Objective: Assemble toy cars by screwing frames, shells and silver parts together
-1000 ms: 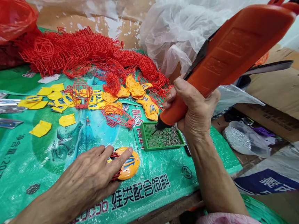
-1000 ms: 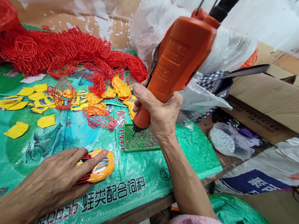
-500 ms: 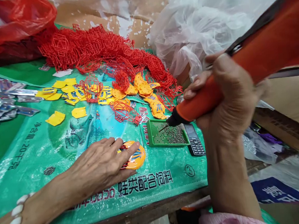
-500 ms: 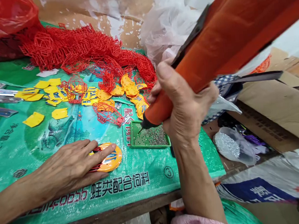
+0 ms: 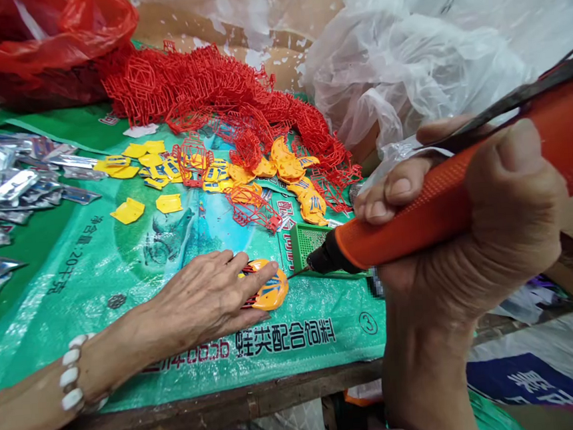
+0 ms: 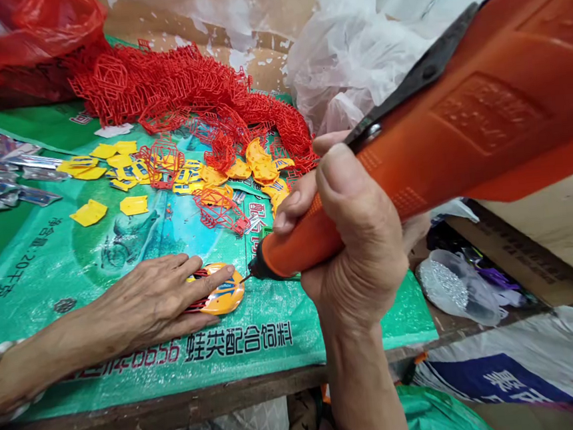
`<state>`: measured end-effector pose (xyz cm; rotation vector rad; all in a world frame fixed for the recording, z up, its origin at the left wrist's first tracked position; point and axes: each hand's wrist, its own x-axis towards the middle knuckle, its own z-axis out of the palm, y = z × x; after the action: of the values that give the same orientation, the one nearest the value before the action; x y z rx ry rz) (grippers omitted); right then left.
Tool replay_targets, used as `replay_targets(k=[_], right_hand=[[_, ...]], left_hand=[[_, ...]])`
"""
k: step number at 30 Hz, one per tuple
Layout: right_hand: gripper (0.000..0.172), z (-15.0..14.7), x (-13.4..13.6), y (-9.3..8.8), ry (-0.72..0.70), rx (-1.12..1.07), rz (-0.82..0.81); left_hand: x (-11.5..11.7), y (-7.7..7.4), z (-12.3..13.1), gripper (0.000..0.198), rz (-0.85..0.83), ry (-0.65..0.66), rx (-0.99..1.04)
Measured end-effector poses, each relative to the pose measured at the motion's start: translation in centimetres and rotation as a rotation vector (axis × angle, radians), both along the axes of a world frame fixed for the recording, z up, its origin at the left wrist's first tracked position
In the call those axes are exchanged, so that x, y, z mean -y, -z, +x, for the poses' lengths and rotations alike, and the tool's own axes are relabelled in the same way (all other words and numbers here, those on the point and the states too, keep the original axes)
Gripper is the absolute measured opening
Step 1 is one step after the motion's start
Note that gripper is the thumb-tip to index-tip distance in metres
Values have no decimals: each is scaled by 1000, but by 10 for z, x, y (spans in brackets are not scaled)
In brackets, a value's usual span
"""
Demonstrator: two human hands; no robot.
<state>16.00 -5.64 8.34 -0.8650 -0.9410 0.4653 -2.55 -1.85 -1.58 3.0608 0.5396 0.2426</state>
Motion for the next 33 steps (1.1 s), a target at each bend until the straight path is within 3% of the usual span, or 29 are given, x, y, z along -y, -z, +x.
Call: replay_targets(k=[7, 15, 28, 33], right_hand=[[18, 1, 5, 10, -107, -1, -8], [18, -1, 3, 16, -39, 12, 2], [17, -5, 7, 12, -40, 105, -60], [25, -7, 12, 9, -74, 122, -96]], left_hand=[[1, -1, 0, 52, 4, -11, -50], [3, 0, 0, 52, 9, -32, -60], [0, 0, 2, 48, 8, -8, -10], [0, 4, 1, 50, -26, -10, 6]])
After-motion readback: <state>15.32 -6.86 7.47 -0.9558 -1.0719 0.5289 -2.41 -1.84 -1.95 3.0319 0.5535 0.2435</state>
